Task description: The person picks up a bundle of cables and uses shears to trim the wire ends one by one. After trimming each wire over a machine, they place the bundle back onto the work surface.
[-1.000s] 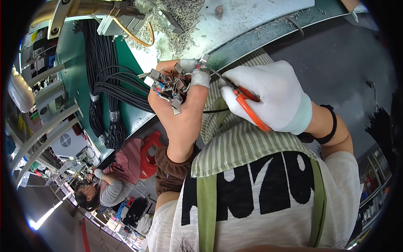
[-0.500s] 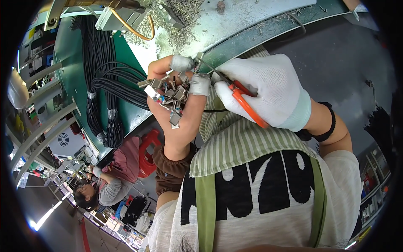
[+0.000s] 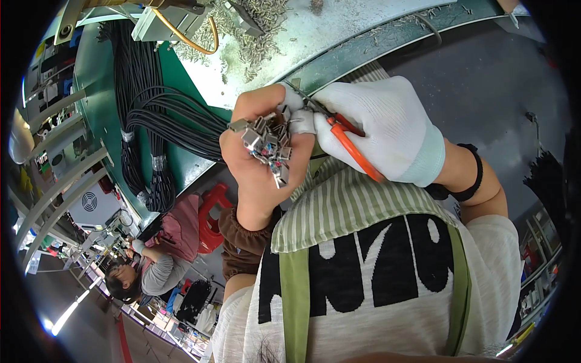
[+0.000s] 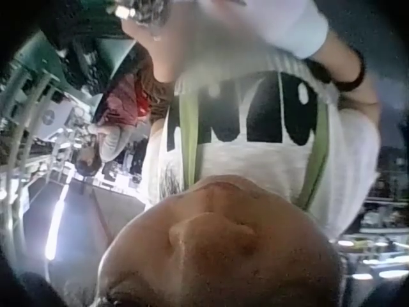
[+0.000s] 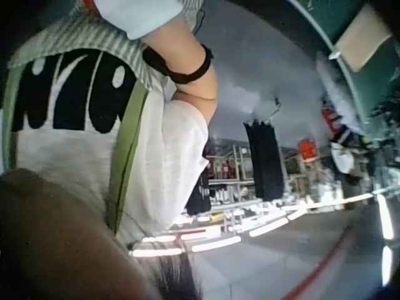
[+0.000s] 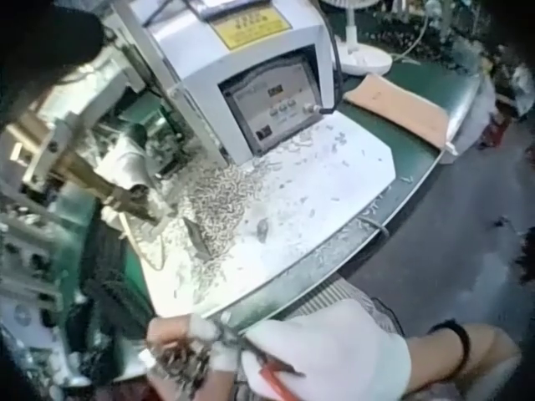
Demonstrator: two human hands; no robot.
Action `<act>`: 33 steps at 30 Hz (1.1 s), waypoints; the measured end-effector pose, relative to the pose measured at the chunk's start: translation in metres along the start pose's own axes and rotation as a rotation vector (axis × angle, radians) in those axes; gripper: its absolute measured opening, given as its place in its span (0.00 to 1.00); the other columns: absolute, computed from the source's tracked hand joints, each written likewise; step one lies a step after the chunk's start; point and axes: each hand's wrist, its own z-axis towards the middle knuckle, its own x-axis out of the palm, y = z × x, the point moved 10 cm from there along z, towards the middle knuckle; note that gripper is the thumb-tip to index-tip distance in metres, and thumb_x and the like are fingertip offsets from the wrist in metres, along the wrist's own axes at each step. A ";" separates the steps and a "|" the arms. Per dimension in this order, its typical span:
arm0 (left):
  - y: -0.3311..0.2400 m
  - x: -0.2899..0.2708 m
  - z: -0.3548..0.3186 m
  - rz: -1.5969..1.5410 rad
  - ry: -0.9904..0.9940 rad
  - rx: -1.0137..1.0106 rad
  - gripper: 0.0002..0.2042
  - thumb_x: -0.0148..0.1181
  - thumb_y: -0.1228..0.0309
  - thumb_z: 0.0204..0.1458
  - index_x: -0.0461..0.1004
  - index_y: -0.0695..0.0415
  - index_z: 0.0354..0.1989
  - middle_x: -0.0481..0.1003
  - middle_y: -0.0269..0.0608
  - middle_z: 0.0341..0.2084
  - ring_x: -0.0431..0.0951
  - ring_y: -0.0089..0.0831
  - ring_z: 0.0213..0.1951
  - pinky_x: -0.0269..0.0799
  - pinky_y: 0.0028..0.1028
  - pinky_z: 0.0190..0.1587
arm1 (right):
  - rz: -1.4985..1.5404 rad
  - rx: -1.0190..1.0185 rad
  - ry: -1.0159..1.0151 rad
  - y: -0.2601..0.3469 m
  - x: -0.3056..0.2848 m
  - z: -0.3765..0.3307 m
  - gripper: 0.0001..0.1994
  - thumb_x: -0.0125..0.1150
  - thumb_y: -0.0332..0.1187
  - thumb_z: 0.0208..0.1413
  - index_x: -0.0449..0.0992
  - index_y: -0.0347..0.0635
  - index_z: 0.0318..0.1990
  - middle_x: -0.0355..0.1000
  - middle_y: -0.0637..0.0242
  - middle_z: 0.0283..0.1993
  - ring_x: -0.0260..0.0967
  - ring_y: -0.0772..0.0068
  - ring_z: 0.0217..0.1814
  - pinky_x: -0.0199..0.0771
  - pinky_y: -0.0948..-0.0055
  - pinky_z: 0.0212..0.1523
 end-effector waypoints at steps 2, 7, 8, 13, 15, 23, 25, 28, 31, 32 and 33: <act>0.012 -0.006 -0.002 -0.166 -0.081 -0.174 0.13 0.60 0.83 0.47 0.69 0.63 0.42 0.71 0.32 0.29 0.69 0.15 0.30 0.64 0.16 0.38 | 0.044 -0.009 0.058 -0.003 0.007 0.000 0.06 0.64 0.28 0.45 0.75 0.40 0.32 0.66 0.61 0.18 0.66 0.61 0.18 0.65 0.71 0.19; 0.045 -0.007 -0.017 -0.465 -0.213 -0.562 0.09 0.61 0.83 0.47 0.71 0.63 0.36 0.71 0.30 0.28 0.68 0.14 0.29 0.64 0.16 0.36 | -0.045 -0.018 0.065 0.003 0.007 0.003 0.06 0.63 0.29 0.46 0.74 0.40 0.32 0.66 0.62 0.18 0.66 0.62 0.18 0.65 0.70 0.19; 0.048 -0.006 -0.017 -0.449 -0.198 -0.584 0.08 0.62 0.82 0.46 0.72 0.63 0.35 0.71 0.29 0.27 0.68 0.14 0.29 0.64 0.16 0.35 | -0.143 -0.025 0.007 0.005 0.003 0.002 0.06 0.64 0.29 0.46 0.74 0.40 0.31 0.67 0.62 0.18 0.66 0.61 0.18 0.64 0.70 0.19; 0.059 -0.006 -0.019 -0.369 -0.150 -0.602 0.08 0.62 0.83 0.46 0.71 0.63 0.35 0.70 0.28 0.25 0.67 0.14 0.28 0.62 0.17 0.31 | -0.324 -0.019 0.013 0.001 0.002 0.000 0.06 0.62 0.31 0.47 0.74 0.40 0.29 0.67 0.63 0.18 0.65 0.60 0.18 0.63 0.70 0.20; 0.065 0.002 -0.020 -0.502 -0.090 -0.699 0.08 0.60 0.82 0.48 0.70 0.63 0.36 0.69 0.29 0.24 0.66 0.15 0.26 0.60 0.18 0.28 | -0.316 -0.008 0.074 -0.005 0.006 0.003 0.06 0.62 0.31 0.48 0.74 0.39 0.28 0.67 0.63 0.18 0.64 0.60 0.17 0.63 0.70 0.20; 0.086 0.008 -0.023 -1.060 -0.044 -0.788 0.07 0.56 0.77 0.53 0.68 0.62 0.39 0.66 0.33 0.21 0.60 0.18 0.21 0.56 0.21 0.22 | 0.215 0.025 0.217 -0.015 0.025 0.011 0.10 0.55 0.35 0.55 0.72 0.37 0.27 0.62 0.62 0.16 0.62 0.71 0.16 0.61 0.70 0.20; 0.095 0.003 -0.021 -1.101 -0.057 -0.820 0.07 0.56 0.77 0.54 0.67 0.62 0.40 0.65 0.33 0.21 0.59 0.18 0.20 0.56 0.21 0.22 | 0.113 0.109 0.097 -0.027 0.002 0.017 0.11 0.58 0.36 0.53 0.71 0.37 0.26 0.64 0.57 0.17 0.65 0.61 0.19 0.62 0.66 0.22; 0.113 -0.010 -0.014 -1.224 -0.196 -0.837 0.07 0.56 0.75 0.54 0.67 0.62 0.38 0.64 0.33 0.22 0.59 0.20 0.21 0.57 0.22 0.23 | 0.129 0.219 0.051 -0.037 -0.011 0.036 0.12 0.58 0.37 0.53 0.71 0.37 0.27 0.64 0.59 0.17 0.65 0.63 0.17 0.61 0.68 0.20; 0.114 -0.006 0.008 -1.104 -0.103 -0.785 0.07 0.57 0.74 0.54 0.67 0.61 0.37 0.65 0.34 0.24 0.60 0.20 0.22 0.58 0.22 0.24 | 0.246 0.372 0.077 -0.052 -0.010 0.046 0.13 0.55 0.38 0.57 0.72 0.36 0.28 0.64 0.69 0.14 0.61 0.78 0.12 0.60 0.78 0.15; 0.113 -0.005 0.014 -1.045 -0.060 -0.759 0.07 0.58 0.74 0.54 0.67 0.60 0.37 0.65 0.35 0.24 0.61 0.21 0.22 0.59 0.22 0.24 | 0.238 0.243 0.049 -0.045 -0.016 0.052 0.12 0.56 0.37 0.55 0.73 0.36 0.28 0.65 0.67 0.15 0.63 0.74 0.14 0.62 0.75 0.17; 0.112 -0.004 0.018 -1.042 -0.056 -0.760 0.07 0.58 0.74 0.54 0.67 0.60 0.37 0.65 0.35 0.24 0.61 0.21 0.22 0.59 0.22 0.24 | 0.229 0.115 0.018 -0.039 -0.023 0.056 0.11 0.57 0.35 0.54 0.73 0.36 0.27 0.65 0.65 0.16 0.64 0.71 0.15 0.64 0.73 0.19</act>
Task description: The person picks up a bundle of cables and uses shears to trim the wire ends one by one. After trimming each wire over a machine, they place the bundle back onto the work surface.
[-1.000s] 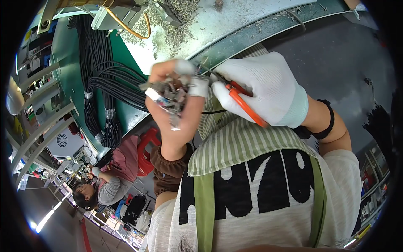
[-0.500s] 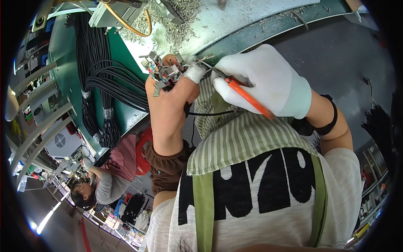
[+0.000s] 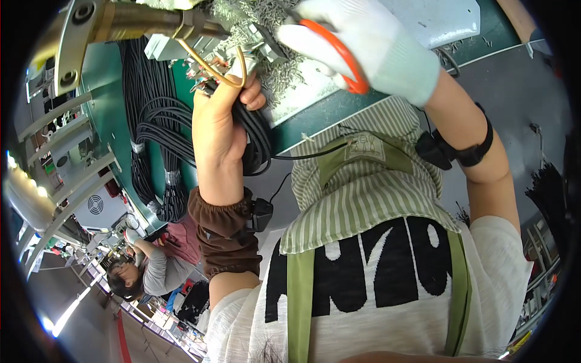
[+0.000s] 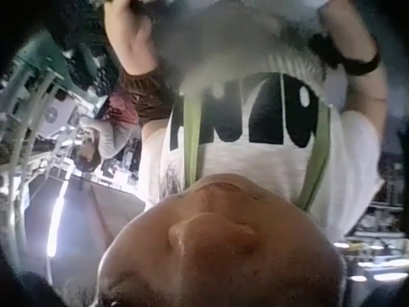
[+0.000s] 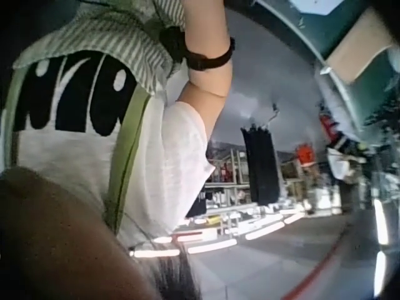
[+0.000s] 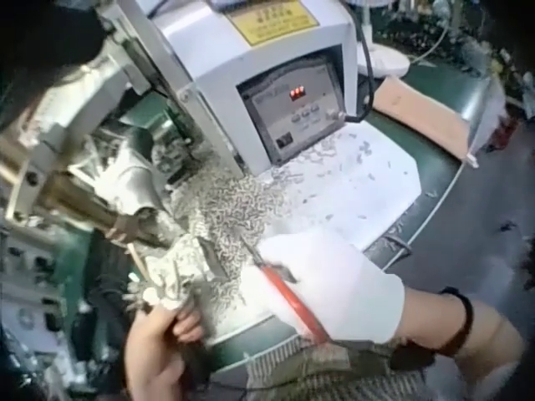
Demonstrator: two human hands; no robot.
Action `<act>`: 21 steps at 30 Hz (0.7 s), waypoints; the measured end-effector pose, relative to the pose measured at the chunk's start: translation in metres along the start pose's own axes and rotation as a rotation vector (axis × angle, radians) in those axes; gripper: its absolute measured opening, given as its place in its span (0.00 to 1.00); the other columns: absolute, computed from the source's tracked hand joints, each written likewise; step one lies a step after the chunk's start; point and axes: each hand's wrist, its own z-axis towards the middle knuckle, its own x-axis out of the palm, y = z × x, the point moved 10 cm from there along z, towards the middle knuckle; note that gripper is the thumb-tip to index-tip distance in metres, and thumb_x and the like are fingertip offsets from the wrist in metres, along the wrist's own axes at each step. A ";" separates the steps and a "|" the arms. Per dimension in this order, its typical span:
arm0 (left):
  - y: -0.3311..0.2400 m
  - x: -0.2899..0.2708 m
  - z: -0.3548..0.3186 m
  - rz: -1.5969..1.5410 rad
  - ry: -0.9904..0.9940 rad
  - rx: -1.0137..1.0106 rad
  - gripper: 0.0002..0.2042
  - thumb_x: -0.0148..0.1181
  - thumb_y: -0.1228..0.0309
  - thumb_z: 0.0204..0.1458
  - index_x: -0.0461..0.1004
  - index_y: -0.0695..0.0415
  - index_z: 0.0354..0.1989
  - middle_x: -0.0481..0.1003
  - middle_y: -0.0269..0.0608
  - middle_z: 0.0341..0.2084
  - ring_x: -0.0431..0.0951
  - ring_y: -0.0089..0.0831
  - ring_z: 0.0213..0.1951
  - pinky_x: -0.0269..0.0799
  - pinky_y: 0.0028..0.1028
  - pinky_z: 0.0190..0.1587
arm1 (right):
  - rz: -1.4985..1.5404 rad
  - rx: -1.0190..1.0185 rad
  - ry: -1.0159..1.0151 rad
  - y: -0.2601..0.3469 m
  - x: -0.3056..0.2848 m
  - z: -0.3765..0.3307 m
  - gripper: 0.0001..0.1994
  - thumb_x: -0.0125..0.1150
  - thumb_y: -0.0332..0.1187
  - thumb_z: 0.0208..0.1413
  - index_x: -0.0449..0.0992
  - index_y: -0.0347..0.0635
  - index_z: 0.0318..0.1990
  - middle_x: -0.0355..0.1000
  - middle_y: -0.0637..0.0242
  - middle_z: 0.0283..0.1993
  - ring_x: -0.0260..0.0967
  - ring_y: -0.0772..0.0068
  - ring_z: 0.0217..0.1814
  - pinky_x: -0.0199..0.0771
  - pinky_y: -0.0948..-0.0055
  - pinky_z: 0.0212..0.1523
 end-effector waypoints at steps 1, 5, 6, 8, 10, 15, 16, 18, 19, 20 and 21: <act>-0.004 0.004 0.002 0.026 0.018 0.021 0.07 0.58 0.73 0.54 0.67 0.60 0.36 0.65 0.35 0.23 0.62 0.21 0.22 0.59 0.22 0.24 | -0.010 -0.130 -0.017 0.008 -0.004 0.003 0.10 0.58 0.34 0.52 0.74 0.36 0.26 0.65 0.63 0.16 0.66 0.68 0.17 0.65 0.70 0.21; -0.013 0.011 0.011 0.137 0.066 0.050 0.08 0.59 0.73 0.53 0.67 0.61 0.36 0.66 0.36 0.21 0.64 0.21 0.20 0.61 0.22 0.23 | -0.700 -1.235 -0.394 0.042 0.021 -0.010 0.08 0.58 0.33 0.51 0.74 0.37 0.28 0.65 0.63 0.18 0.66 0.66 0.20 0.67 0.69 0.24; -0.016 0.009 0.012 0.186 0.066 0.047 0.08 0.59 0.72 0.53 0.68 0.62 0.36 0.66 0.36 0.19 0.64 0.21 0.20 0.62 0.22 0.22 | -0.697 -1.234 -0.394 0.044 0.022 -0.008 0.08 0.58 0.33 0.51 0.74 0.37 0.28 0.65 0.63 0.18 0.66 0.66 0.20 0.67 0.69 0.24; -0.018 0.007 0.013 0.235 0.067 0.041 0.08 0.60 0.72 0.53 0.68 0.62 0.35 0.66 0.36 0.18 0.65 0.22 0.19 0.62 0.22 0.22 | -0.398 -0.832 0.001 0.030 0.028 0.030 0.09 0.57 0.34 0.53 0.74 0.37 0.27 0.65 0.64 0.17 0.66 0.65 0.19 0.67 0.68 0.23; -0.017 0.009 0.013 0.239 0.088 0.014 0.09 0.60 0.73 0.52 0.68 0.64 0.35 0.67 0.36 0.17 0.65 0.22 0.18 0.63 0.23 0.20 | -0.247 -0.620 0.188 0.031 0.032 0.039 0.10 0.57 0.34 0.54 0.74 0.37 0.26 0.65 0.64 0.16 0.66 0.65 0.18 0.67 0.68 0.23; -0.017 0.007 0.016 0.364 0.149 -0.043 0.08 0.60 0.73 0.52 0.69 0.64 0.34 0.69 0.36 0.16 0.67 0.22 0.17 0.63 0.22 0.20 | 0.234 0.153 0.352 -0.008 0.030 0.043 0.13 0.56 0.36 0.55 0.73 0.38 0.22 0.64 0.63 0.14 0.65 0.61 0.17 0.66 0.66 0.21; -0.017 0.008 0.017 0.366 0.151 -0.044 0.08 0.60 0.73 0.52 0.69 0.64 0.34 0.69 0.36 0.16 0.67 0.22 0.17 0.63 0.22 0.20 | 0.242 0.046 0.314 -0.006 0.027 0.044 0.14 0.56 0.36 0.56 0.73 0.38 0.21 0.64 0.63 0.13 0.65 0.61 0.16 0.65 0.66 0.20; -0.018 0.011 0.020 0.373 0.150 -0.045 0.07 0.61 0.73 0.51 0.70 0.64 0.33 0.70 0.36 0.16 0.67 0.21 0.17 0.63 0.22 0.20 | 0.249 -0.063 0.275 -0.004 0.025 0.044 0.15 0.56 0.37 0.57 0.73 0.38 0.20 0.63 0.63 0.12 0.65 0.62 0.15 0.65 0.67 0.20; -0.019 0.012 0.021 0.377 0.148 -0.044 0.07 0.61 0.73 0.51 0.71 0.64 0.32 0.70 0.36 0.16 0.68 0.21 0.17 0.63 0.21 0.20 | 0.149 -0.246 0.178 0.010 0.016 0.044 0.16 0.56 0.37 0.57 0.72 0.38 0.20 0.64 0.63 0.12 0.65 0.63 0.15 0.65 0.68 0.19; -0.019 0.011 0.020 0.378 0.148 -0.043 0.07 0.61 0.73 0.51 0.71 0.64 0.32 0.70 0.36 0.16 0.68 0.21 0.17 0.63 0.21 0.20 | 0.047 -0.427 0.079 0.024 0.008 0.039 0.16 0.56 0.37 0.57 0.72 0.37 0.20 0.64 0.63 0.12 0.66 0.65 0.14 0.65 0.69 0.18; -0.021 0.009 0.020 0.396 0.136 -0.019 0.07 0.61 0.73 0.51 0.71 0.64 0.31 0.70 0.35 0.16 0.68 0.21 0.17 0.63 0.21 0.20 | -0.057 -0.607 -0.022 0.036 0.002 0.031 0.16 0.56 0.37 0.57 0.72 0.37 0.20 0.64 0.63 0.12 0.66 0.66 0.14 0.64 0.70 0.17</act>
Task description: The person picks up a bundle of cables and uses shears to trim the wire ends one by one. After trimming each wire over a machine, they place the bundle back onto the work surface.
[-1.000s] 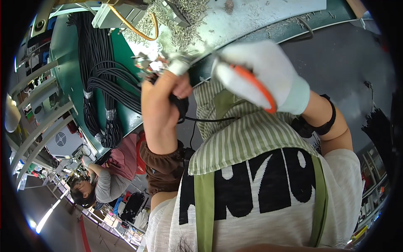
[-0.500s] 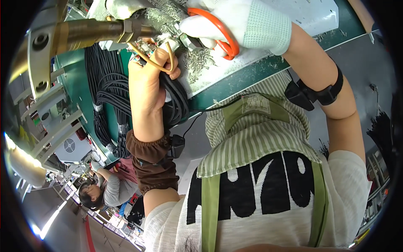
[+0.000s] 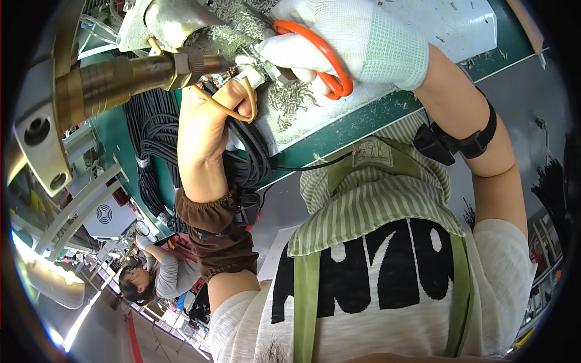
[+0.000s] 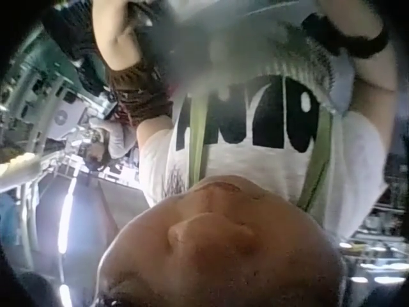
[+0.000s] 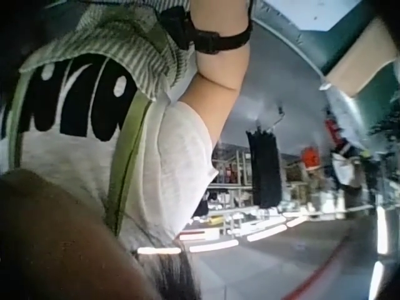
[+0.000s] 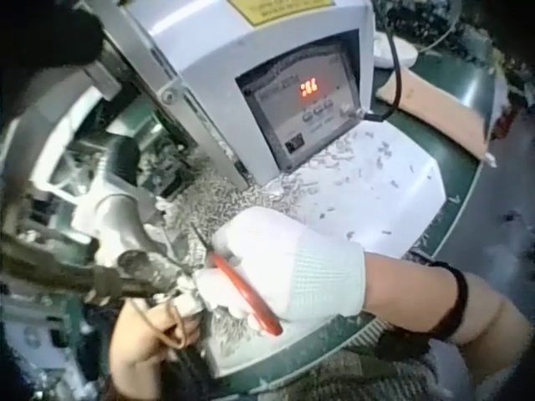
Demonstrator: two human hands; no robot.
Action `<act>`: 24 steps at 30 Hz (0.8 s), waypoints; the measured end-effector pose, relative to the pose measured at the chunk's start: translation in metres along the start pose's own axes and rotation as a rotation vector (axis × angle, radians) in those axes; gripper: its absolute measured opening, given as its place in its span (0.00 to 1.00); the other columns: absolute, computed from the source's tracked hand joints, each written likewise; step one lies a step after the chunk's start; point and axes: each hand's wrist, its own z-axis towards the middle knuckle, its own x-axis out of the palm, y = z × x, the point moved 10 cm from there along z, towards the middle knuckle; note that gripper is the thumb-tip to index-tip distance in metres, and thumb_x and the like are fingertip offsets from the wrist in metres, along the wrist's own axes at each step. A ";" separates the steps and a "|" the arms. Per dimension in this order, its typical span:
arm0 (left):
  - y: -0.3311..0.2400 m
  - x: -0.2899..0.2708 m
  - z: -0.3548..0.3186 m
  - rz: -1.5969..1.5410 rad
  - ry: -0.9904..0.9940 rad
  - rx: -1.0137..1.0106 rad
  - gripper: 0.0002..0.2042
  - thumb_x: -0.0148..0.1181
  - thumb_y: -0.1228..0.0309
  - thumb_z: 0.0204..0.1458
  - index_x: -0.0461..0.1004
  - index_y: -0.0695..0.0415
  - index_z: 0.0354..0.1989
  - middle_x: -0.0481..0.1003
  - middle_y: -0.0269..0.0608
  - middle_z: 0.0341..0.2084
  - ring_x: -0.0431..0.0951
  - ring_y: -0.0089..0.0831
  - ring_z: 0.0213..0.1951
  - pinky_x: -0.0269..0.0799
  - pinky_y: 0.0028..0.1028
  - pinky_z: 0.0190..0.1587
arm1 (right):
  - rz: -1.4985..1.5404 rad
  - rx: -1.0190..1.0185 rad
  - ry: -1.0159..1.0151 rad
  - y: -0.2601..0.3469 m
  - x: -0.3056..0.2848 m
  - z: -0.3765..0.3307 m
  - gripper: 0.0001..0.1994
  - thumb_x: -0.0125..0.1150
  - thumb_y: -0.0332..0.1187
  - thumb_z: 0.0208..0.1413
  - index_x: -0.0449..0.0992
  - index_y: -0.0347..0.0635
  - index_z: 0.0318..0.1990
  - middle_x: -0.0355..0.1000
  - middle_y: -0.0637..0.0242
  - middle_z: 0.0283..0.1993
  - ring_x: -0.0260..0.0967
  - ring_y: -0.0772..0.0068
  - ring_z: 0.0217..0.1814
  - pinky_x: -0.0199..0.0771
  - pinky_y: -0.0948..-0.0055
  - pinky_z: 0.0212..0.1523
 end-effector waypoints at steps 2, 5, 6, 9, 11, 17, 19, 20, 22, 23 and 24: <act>-0.004 -0.004 -0.002 0.038 -0.033 0.040 0.07 0.62 0.73 0.50 0.72 0.63 0.30 0.70 0.35 0.16 0.68 0.21 0.17 0.63 0.20 0.20 | -0.130 -0.109 0.002 -0.006 0.018 0.000 0.17 0.56 0.38 0.57 0.72 0.37 0.20 0.65 0.63 0.12 0.66 0.67 0.13 0.64 0.71 0.17; -0.011 0.003 -0.001 0.113 -0.008 0.045 0.08 0.64 0.73 0.49 0.72 0.64 0.30 0.70 0.35 0.16 0.68 0.20 0.17 0.63 0.20 0.19 | -0.392 -0.324 0.004 0.006 0.031 -0.003 0.17 0.56 0.38 0.57 0.72 0.36 0.20 0.65 0.63 0.11 0.66 0.68 0.12 0.64 0.72 0.16; -0.013 0.006 -0.001 0.150 0.007 0.046 0.08 0.64 0.74 0.48 0.72 0.64 0.30 0.70 0.35 0.16 0.68 0.20 0.17 0.63 0.20 0.19 | -0.084 -0.022 0.081 -0.020 0.022 -0.006 0.17 0.56 0.38 0.57 0.72 0.36 0.20 0.65 0.63 0.11 0.66 0.68 0.12 0.64 0.71 0.16; -0.017 0.003 -0.003 0.157 -0.050 0.081 0.08 0.65 0.74 0.47 0.72 0.64 0.31 0.70 0.34 0.16 0.68 0.20 0.17 0.63 0.20 0.19 | 0.541 0.574 0.237 -0.038 0.031 -0.010 0.17 0.56 0.38 0.57 0.73 0.35 0.20 0.65 0.62 0.11 0.66 0.67 0.12 0.65 0.70 0.17; -0.021 0.004 -0.003 0.165 -0.071 0.095 0.08 0.65 0.75 0.47 0.72 0.65 0.31 0.70 0.34 0.16 0.67 0.20 0.16 0.62 0.20 0.19 | 0.417 0.597 0.291 -0.041 0.032 -0.010 0.18 0.56 0.38 0.56 0.73 0.35 0.19 0.65 0.62 0.11 0.66 0.68 0.12 0.64 0.71 0.16; -0.020 0.003 -0.006 0.148 -0.104 0.071 0.10 0.67 0.74 0.46 0.73 0.64 0.31 0.70 0.35 0.17 0.66 0.20 0.16 0.62 0.20 0.19 | 0.546 0.680 0.275 -0.041 0.037 -0.016 0.18 0.55 0.39 0.56 0.72 0.35 0.19 0.65 0.63 0.11 0.66 0.71 0.12 0.64 0.73 0.16; -0.018 0.002 -0.006 0.146 -0.105 0.069 0.10 0.67 0.73 0.46 0.73 0.64 0.31 0.70 0.35 0.17 0.66 0.21 0.15 0.61 0.19 0.19 | 0.475 0.561 0.221 -0.037 0.032 -0.012 0.19 0.56 0.40 0.56 0.72 0.35 0.19 0.66 0.64 0.12 0.66 0.72 0.12 0.64 0.73 0.16; -0.017 0.004 -0.006 0.134 -0.090 0.071 0.10 0.67 0.72 0.47 0.72 0.65 0.31 0.70 0.36 0.17 0.66 0.21 0.16 0.61 0.19 0.19 | 0.439 0.502 0.194 -0.034 0.028 -0.010 0.19 0.56 0.40 0.56 0.73 0.35 0.19 0.66 0.64 0.12 0.66 0.72 0.13 0.63 0.74 0.15; -0.013 0.006 -0.007 0.111 -0.063 0.077 0.11 0.66 0.71 0.48 0.72 0.65 0.32 0.70 0.37 0.18 0.67 0.22 0.17 0.62 0.19 0.20 | 0.497 0.570 0.200 -0.034 0.029 -0.012 0.19 0.56 0.40 0.56 0.72 0.35 0.18 0.66 0.64 0.12 0.66 0.72 0.12 0.63 0.73 0.15; -0.009 0.005 -0.008 0.112 -0.066 0.078 0.11 0.66 0.71 0.48 0.72 0.65 0.32 0.70 0.37 0.18 0.67 0.22 0.17 0.62 0.19 0.20 | 0.555 0.638 0.206 -0.035 0.030 -0.015 0.20 0.56 0.41 0.56 0.72 0.36 0.18 0.66 0.64 0.12 0.66 0.73 0.12 0.63 0.73 0.15; 0.000 0.005 -0.007 -0.041 -0.036 0.065 0.10 0.65 0.71 0.49 0.71 0.65 0.31 0.71 0.37 0.18 0.68 0.22 0.18 0.62 0.19 0.20 | 0.609 0.706 0.210 -0.037 0.032 -0.018 0.20 0.56 0.41 0.57 0.72 0.36 0.18 0.66 0.65 0.13 0.65 0.73 0.12 0.63 0.73 0.15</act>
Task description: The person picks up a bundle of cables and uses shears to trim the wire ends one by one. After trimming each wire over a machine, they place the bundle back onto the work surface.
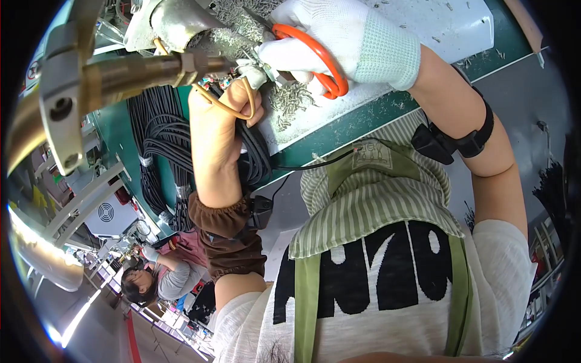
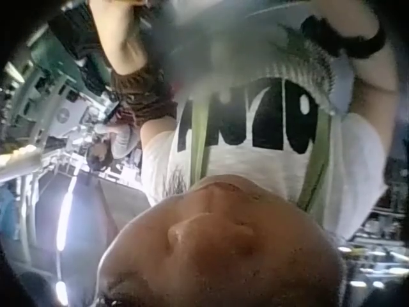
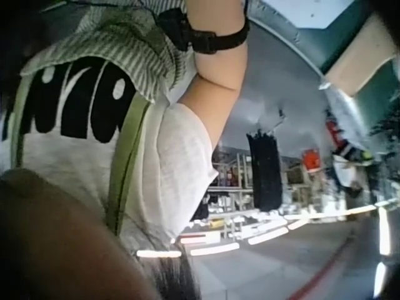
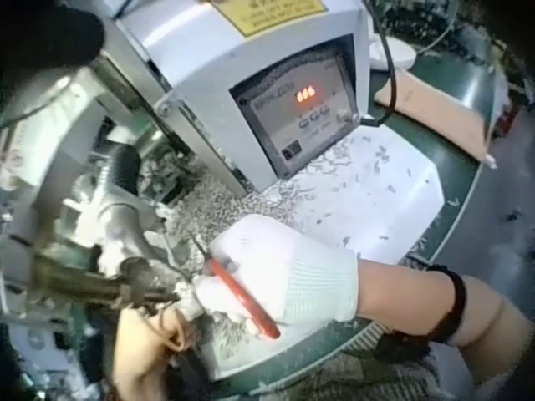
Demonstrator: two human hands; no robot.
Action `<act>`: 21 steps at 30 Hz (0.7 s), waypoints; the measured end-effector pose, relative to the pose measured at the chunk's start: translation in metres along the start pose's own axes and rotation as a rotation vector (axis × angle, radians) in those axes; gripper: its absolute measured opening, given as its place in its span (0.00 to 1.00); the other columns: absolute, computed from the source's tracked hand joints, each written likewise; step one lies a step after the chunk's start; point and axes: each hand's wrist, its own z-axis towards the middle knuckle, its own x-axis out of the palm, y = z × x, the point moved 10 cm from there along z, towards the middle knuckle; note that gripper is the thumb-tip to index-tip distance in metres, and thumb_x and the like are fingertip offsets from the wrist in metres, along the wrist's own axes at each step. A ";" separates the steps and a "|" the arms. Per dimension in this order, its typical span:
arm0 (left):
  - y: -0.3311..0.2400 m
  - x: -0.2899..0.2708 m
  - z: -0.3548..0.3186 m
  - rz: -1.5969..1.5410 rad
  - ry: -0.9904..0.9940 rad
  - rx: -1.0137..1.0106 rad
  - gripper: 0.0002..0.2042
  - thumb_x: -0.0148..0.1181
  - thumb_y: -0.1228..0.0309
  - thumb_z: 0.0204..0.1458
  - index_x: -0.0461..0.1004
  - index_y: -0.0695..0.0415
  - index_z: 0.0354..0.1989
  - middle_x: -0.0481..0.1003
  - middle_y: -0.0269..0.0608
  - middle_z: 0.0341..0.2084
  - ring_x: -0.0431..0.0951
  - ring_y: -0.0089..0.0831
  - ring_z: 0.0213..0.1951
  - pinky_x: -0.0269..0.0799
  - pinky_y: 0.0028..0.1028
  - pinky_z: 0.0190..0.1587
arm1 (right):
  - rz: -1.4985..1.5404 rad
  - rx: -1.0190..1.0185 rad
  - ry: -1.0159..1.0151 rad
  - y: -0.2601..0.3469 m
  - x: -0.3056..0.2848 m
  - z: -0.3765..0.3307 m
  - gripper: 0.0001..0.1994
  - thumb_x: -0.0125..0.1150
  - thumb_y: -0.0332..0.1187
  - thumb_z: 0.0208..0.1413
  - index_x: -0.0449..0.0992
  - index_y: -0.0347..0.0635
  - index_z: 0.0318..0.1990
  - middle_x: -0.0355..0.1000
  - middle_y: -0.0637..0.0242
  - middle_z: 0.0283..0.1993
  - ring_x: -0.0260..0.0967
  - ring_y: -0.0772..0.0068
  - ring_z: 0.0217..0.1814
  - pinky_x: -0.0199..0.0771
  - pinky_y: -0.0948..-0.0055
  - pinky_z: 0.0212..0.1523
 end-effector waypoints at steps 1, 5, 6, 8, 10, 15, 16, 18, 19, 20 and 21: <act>0.009 0.001 0.000 -0.153 0.025 -0.016 0.10 0.63 0.71 0.50 0.71 0.65 0.31 0.71 0.38 0.18 0.68 0.22 0.19 0.62 0.19 0.20 | -0.003 -0.002 -0.001 0.000 -0.001 0.000 0.20 0.56 0.41 0.57 0.72 0.36 0.18 0.66 0.65 0.13 0.65 0.73 0.12 0.63 0.73 0.15; 0.009 0.003 -0.004 -0.173 -0.126 0.017 0.09 0.60 0.70 0.52 0.70 0.64 0.30 0.72 0.39 0.19 0.70 0.23 0.20 0.62 0.19 0.21 | -0.166 0.000 0.005 -0.004 0.001 0.003 0.20 0.57 0.43 0.57 0.72 0.35 0.20 0.66 0.65 0.13 0.65 0.74 0.12 0.62 0.74 0.15; 0.006 -0.002 -0.008 -0.104 -0.213 0.040 0.09 0.59 0.70 0.53 0.69 0.64 0.29 0.72 0.39 0.19 0.70 0.24 0.21 0.62 0.20 0.21 | -0.135 0.051 -0.054 -0.009 -0.001 -0.003 0.17 0.57 0.42 0.56 0.72 0.36 0.23 0.66 0.67 0.14 0.64 0.75 0.12 0.61 0.76 0.14; 0.003 -0.009 -0.020 -0.087 -0.261 0.068 0.08 0.58 0.71 0.53 0.69 0.64 0.29 0.72 0.40 0.19 0.71 0.24 0.21 0.63 0.20 0.21 | -0.071 0.148 -0.169 -0.019 -0.005 -0.021 0.13 0.57 0.40 0.56 0.72 0.37 0.30 0.66 0.71 0.16 0.62 0.78 0.11 0.60 0.80 0.14; -0.003 -0.021 -0.038 -0.048 -0.357 0.121 0.06 0.58 0.74 0.53 0.69 0.64 0.30 0.72 0.40 0.19 0.72 0.24 0.22 0.65 0.21 0.22 | -0.375 0.026 -0.190 -0.012 -0.018 -0.051 0.13 0.58 0.39 0.55 0.72 0.37 0.30 0.66 0.71 0.16 0.63 0.78 0.12 0.61 0.79 0.14; 0.004 0.026 -0.064 0.053 -0.068 -0.153 0.05 0.58 0.79 0.50 0.70 0.65 0.34 0.73 0.40 0.22 0.73 0.24 0.24 0.69 0.21 0.27 | -0.892 -0.309 -0.400 0.032 -0.005 -0.081 0.12 0.60 0.38 0.53 0.71 0.38 0.29 0.67 0.71 0.15 0.65 0.78 0.13 0.64 0.76 0.16; 0.002 0.040 -0.064 0.096 -0.024 -0.155 0.06 0.59 0.79 0.50 0.71 0.64 0.35 0.73 0.39 0.23 0.73 0.23 0.25 0.69 0.21 0.28 | -0.897 -0.306 -0.404 0.036 0.000 -0.079 0.12 0.60 0.38 0.53 0.71 0.38 0.29 0.67 0.71 0.15 0.65 0.78 0.13 0.64 0.76 0.16; 0.001 0.062 -0.064 0.188 0.059 -0.155 0.09 0.60 0.81 0.48 0.71 0.64 0.38 0.74 0.38 0.26 0.73 0.20 0.27 0.70 0.20 0.32 | -0.892 -0.321 -0.275 0.043 0.024 -0.063 0.11 0.59 0.38 0.53 0.71 0.38 0.30 0.68 0.71 0.17 0.67 0.78 0.16 0.66 0.75 0.19; 0.002 0.062 -0.065 0.190 0.059 -0.151 0.09 0.60 0.81 0.48 0.71 0.64 0.38 0.74 0.38 0.26 0.73 0.20 0.27 0.70 0.20 0.32 | -0.887 -0.333 -0.210 0.045 0.032 -0.059 0.11 0.59 0.38 0.53 0.72 0.38 0.31 0.69 0.70 0.18 0.68 0.78 0.17 0.67 0.75 0.21; -0.002 0.055 -0.065 0.242 -0.008 -0.078 0.09 0.61 0.81 0.47 0.71 0.64 0.38 0.74 0.37 0.27 0.73 0.19 0.27 0.70 0.20 0.33 | -0.888 -0.337 -0.211 0.050 0.030 -0.061 0.11 0.59 0.38 0.53 0.72 0.38 0.31 0.69 0.70 0.18 0.68 0.78 0.17 0.67 0.75 0.21; -0.006 0.047 -0.067 0.292 -0.077 -0.006 0.10 0.62 0.81 0.47 0.71 0.64 0.38 0.74 0.36 0.28 0.73 0.18 0.28 0.70 0.20 0.33 | -0.630 -0.110 -0.150 0.033 0.020 -0.057 0.11 0.59 0.38 0.53 0.72 0.38 0.32 0.69 0.69 0.19 0.68 0.76 0.18 0.67 0.75 0.22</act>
